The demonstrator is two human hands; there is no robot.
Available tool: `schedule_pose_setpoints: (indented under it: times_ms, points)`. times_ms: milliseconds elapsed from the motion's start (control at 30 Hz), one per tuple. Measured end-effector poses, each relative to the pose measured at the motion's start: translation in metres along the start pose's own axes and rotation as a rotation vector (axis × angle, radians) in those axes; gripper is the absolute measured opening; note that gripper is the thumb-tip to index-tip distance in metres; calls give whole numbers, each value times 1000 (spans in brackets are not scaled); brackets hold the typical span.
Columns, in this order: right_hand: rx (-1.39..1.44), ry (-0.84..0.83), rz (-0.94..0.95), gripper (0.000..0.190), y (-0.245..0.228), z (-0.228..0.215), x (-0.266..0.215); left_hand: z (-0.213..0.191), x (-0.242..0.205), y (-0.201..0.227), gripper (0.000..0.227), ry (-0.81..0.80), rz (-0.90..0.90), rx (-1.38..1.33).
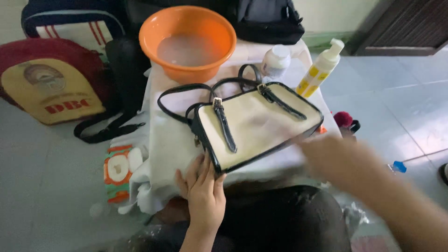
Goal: Cleaning a leather handbag using a toothbrush and a cleaning cloth.
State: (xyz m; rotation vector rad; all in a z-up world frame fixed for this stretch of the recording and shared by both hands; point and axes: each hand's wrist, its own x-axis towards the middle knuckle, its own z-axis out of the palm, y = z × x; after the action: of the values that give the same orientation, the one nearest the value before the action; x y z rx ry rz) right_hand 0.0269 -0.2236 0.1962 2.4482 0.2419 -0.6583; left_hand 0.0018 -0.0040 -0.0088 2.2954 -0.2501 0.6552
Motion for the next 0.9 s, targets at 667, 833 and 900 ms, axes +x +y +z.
schedule_pose_setpoints:
  times_ms: [667,833,900]
  points:
    - [196,136,-6,81,-51,-82,-5,-3,2,1,46,58,26,-28]
    - [336,234,-216,72,-68,-80,-11,0,1,0,43,57,24,-26]
    - [291,-232,-138,78,-71,-93,-37,0,1,0,44,36,15,-20]
